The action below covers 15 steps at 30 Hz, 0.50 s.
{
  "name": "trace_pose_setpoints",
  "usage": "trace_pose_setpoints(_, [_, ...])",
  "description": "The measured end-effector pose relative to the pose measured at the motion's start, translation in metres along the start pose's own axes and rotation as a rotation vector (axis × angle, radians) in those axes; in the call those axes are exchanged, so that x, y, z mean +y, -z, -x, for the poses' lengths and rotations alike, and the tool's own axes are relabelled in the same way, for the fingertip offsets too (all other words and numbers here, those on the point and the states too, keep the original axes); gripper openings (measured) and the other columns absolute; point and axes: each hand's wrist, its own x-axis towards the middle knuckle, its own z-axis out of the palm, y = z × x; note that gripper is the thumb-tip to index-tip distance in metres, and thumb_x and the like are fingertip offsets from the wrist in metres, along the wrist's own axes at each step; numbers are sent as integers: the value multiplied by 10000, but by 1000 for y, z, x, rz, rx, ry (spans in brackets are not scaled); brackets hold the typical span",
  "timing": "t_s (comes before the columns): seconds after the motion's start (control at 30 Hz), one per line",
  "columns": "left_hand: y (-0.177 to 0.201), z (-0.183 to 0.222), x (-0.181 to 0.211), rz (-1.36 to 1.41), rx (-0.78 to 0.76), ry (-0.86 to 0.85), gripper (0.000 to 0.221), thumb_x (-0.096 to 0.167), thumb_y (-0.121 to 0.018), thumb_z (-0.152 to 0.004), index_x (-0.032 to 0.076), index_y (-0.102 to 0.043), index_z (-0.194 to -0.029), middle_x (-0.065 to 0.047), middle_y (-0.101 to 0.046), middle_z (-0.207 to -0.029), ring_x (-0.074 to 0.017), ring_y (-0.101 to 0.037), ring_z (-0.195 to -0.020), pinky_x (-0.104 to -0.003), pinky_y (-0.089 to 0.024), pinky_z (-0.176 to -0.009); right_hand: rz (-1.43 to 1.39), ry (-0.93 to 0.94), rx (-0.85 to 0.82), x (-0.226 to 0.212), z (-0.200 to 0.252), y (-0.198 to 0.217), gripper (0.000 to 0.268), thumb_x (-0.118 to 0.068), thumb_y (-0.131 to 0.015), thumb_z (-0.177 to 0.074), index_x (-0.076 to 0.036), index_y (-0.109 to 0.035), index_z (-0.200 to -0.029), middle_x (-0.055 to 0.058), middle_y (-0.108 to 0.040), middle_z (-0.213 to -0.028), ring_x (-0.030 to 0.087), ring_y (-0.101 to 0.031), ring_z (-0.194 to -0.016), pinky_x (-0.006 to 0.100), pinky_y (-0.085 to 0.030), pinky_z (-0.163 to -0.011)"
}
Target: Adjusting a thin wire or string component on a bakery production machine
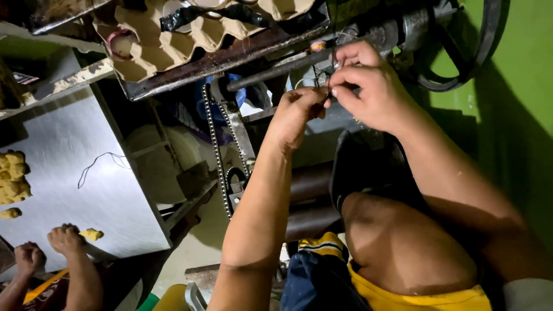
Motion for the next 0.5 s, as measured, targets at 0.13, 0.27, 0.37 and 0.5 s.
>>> trace_pose_setpoints(0.13, [1, 8, 5, -220, -50, -189, 162, 163, -597, -872, 63, -725, -857, -31, -637, -795, -142, -571, -719, -287, -468, -713, 124, -85, -10, -20, 4, 7, 64, 36, -693, -920, 22, -713, -979, 208, -515, -1272, 333, -591, -1167, 423, -490, -1051])
trace_pose_setpoints(0.27, [-1, 17, 6, -364, -179, -305, 67, 119, -682, -897, 165, -644, -927, 16, -509, -982, -116, -519, -940, -261, -433, -873, 56, -269, -12, -21, 11, 11, 84, 41, -692, -897, 9, -695, -974, 202, -583, -1241, 330, -590, -1240, 444, -468, -1077])
trace_pose_setpoints(0.37, [-8, 22, 6, -590, -140, -520, 52, 160, -659, -950, 160, -607, -952, -4, -514, -970, -152, -478, -927, -308, -414, -846, 324, -89, 51, -52, 11, 12, 89, 38, -662, -910, 27, -713, -981, 220, -531, -1263, 389, -582, -1233, 483, -501, -1078])
trace_pose_setpoints(0.5, [-7, 16, -3, -598, -61, -589, 83, 162, -661, -934, 134, -606, -990, -36, -536, -1016, -159, -528, -906, -294, -465, -804, 360, -33, 83, -58, 13, 7, 90, 39, -629, -906, 28, -687, -974, 263, -562, -1257, 399, -591, -1191, 489, -496, -1038])
